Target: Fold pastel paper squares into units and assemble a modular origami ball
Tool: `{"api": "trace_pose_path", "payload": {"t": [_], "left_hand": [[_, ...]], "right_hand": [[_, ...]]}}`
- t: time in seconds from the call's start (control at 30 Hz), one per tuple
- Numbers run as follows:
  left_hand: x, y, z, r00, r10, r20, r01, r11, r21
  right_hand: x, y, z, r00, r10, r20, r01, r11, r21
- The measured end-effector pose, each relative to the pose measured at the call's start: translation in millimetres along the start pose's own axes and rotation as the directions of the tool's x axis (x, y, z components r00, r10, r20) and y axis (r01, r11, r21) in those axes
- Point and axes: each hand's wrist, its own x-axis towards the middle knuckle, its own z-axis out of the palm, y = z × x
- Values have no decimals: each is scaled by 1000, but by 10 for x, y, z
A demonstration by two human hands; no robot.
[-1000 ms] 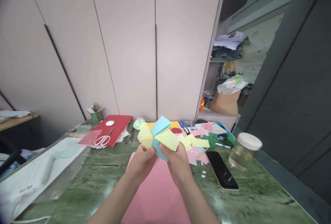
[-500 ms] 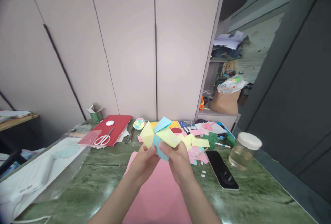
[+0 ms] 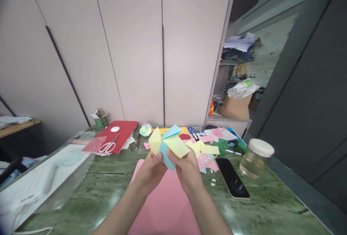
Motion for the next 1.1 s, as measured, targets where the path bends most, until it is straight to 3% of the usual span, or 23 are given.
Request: {"api": "trace_pose_path", "payload": {"t": [0.13,0.27,0.37,0.43,0.5,0.57,0.63,0.7,0.77,0.93,1.1], "left_hand": [[-12,-10,-19,1000,-18,4,18,1000,-6],[-36,27,-1,1000,-5,-11,5,1000,-7],[-38,54,23,998,21,-66,-23,1000,-22],[-33,59,36,992,43,-120,-48,998,-36],[-31,60,45,986,59,-157,-67,997,-45],[-37,64,53,984,70,-162,-77,996,-41],[-50,76,65,985,78,-155,-81,997,-16],[-64,90,83,984,95,-154,-92,995,27],[-71,102,104,978,131,-160,-121,990,68],[-75,93,129,953,241,-182,-213,964,160],[-117,77,120,909,313,-275,-223,923,312]], "right_hand": [[-5,36,4,1000,-14,-19,14,1000,-8],[13,60,-31,999,-43,-32,35,979,-202],[20,31,-76,965,-259,-49,220,892,-395],[-5,2,-94,846,-526,-84,413,748,-520],[-60,-21,-90,666,-746,-20,566,522,-638],[-132,-28,-65,521,-830,199,655,239,-717],[-191,-18,-33,456,-779,431,677,-10,-736],[-213,2,-10,460,-711,532,638,-152,-755],[-196,20,-5,479,-698,533,572,-212,-792],[-116,7,-34,485,-718,499,538,-204,-818],[-124,-25,-30,484,-712,509,540,-214,-814]]}}
